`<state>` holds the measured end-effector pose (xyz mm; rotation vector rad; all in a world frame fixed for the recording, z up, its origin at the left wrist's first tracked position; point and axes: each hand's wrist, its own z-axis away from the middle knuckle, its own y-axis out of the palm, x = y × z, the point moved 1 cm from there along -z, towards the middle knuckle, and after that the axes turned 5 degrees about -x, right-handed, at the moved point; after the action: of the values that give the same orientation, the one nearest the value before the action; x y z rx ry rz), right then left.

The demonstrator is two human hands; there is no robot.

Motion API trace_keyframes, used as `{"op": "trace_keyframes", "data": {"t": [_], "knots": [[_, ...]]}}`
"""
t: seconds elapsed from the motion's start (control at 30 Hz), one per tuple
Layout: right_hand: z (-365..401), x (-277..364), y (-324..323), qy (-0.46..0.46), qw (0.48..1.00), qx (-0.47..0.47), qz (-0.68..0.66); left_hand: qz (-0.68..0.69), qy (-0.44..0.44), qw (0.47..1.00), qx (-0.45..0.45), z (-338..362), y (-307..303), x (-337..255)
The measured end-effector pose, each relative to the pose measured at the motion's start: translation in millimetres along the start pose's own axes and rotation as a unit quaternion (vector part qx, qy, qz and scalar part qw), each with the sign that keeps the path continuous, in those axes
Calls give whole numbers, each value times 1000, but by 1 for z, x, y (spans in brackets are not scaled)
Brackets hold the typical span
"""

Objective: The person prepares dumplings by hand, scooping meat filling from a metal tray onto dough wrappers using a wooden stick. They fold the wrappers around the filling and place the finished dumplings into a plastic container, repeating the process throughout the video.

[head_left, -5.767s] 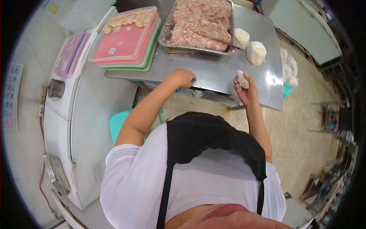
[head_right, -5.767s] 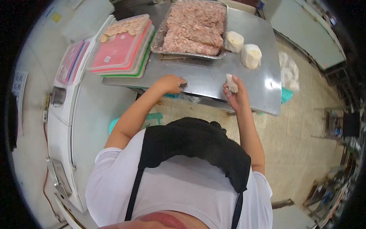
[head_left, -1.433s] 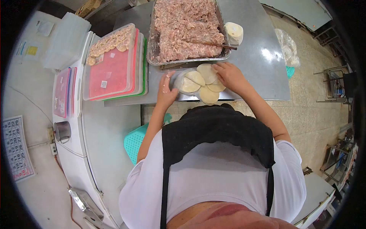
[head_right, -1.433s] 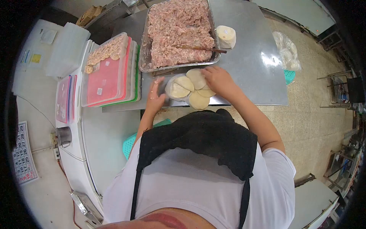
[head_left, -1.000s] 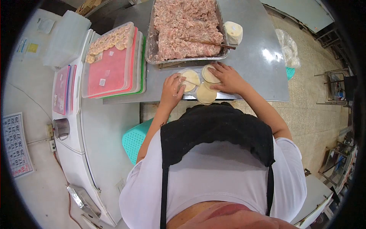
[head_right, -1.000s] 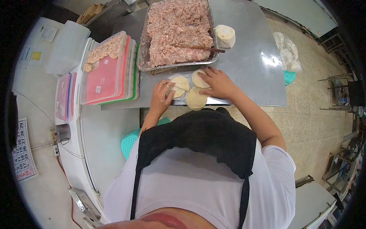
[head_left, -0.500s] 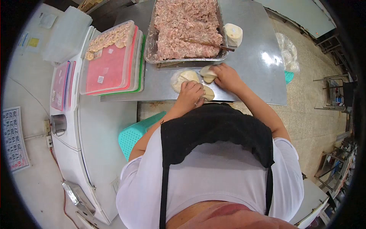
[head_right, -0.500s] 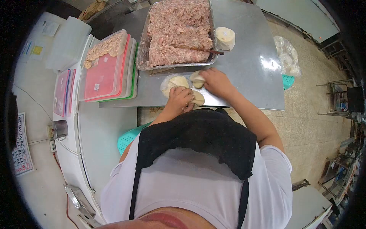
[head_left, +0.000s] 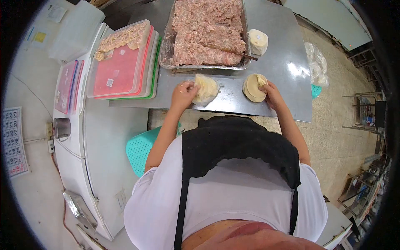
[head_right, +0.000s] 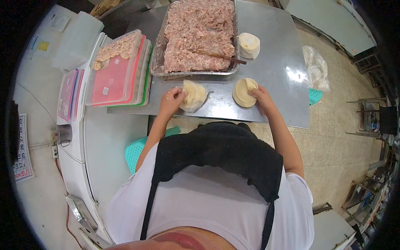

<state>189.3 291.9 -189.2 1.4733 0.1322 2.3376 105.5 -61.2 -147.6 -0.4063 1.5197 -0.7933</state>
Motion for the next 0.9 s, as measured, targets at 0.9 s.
{"op": "trace_keyframes", "data": {"t": [0.9], "knots": [[53, 122, 170, -506, 702, 20, 501, 758, -113, 592, 250, -34, 4, -145]]}}
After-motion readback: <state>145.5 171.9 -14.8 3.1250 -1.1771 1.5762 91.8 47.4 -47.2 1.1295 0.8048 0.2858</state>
